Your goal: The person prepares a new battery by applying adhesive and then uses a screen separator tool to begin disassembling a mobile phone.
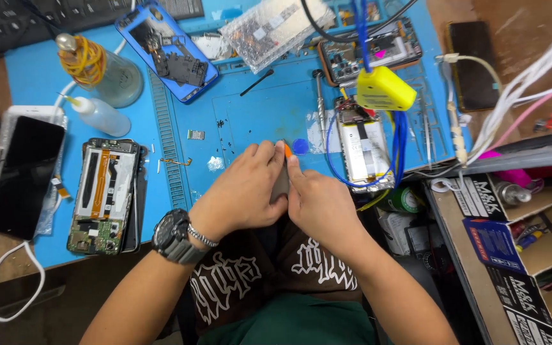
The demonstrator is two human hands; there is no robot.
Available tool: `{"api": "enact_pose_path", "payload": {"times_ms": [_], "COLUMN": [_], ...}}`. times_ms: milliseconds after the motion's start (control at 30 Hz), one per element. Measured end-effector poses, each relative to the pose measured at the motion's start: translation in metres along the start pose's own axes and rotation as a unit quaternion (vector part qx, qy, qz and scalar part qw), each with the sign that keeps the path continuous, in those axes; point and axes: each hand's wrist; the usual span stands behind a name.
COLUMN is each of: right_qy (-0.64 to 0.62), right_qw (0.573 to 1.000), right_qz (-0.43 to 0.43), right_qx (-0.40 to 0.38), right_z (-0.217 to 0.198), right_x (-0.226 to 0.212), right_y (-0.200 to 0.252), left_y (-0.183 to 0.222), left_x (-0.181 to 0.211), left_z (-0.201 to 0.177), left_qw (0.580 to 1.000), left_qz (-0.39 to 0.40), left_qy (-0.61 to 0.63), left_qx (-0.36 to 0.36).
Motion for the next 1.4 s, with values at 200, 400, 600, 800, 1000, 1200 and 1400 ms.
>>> {"api": "enact_pose_path", "payload": {"times_ms": [200, 400, 600, 800, 1000, 1200, 1400], "right_qy": [-0.137, -0.268, -0.411, -0.444, -0.412, -0.409, -0.429], "right_qw": [0.976, 0.919, 0.853, 0.871, 0.875, 0.874, 0.864], "right_qz": [0.077, 0.159, 0.187, 0.041, 0.027, 0.041, 0.059], "right_qx": [0.152, 0.240, 0.260, 0.208, 0.251, 0.257, 0.257], "right_z": [-0.027, -0.016, 0.013, -0.012, -0.018, -0.011, -0.008], "right_x": [-0.008, 0.000, 0.014, -0.033, -0.050, -0.042, -0.037], "right_y": [0.014, 0.063, 0.080, 0.092, 0.089, 0.094, 0.093], "left_y": [0.012, 0.013, 0.036, 0.079, 0.088, 0.083, 0.078], "left_x": [0.022, 0.011, 0.021, 0.031, 0.035, 0.021, 0.020], "left_z": [-0.034, -0.015, -0.013, -0.026, -0.037, -0.037, -0.042], "left_qw": [0.999, 0.994, 0.978, 0.955, 0.947, 0.955, 0.959], "left_qz": [-0.040, -0.053, 0.008, 0.154, 0.151, 0.128, 0.116], "left_qy": [-0.024, -0.075, -0.037, 0.022, -0.016, -0.004, -0.014], "left_qx": [0.016, 0.063, 0.207, 0.252, 0.283, 0.268, 0.258]}}
Point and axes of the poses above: each hand's wrist, its own y-axis away from the middle knuckle, its own z-axis out of the palm, x = y × z, and after that the axes turned 6 degrees about -z, right-handed
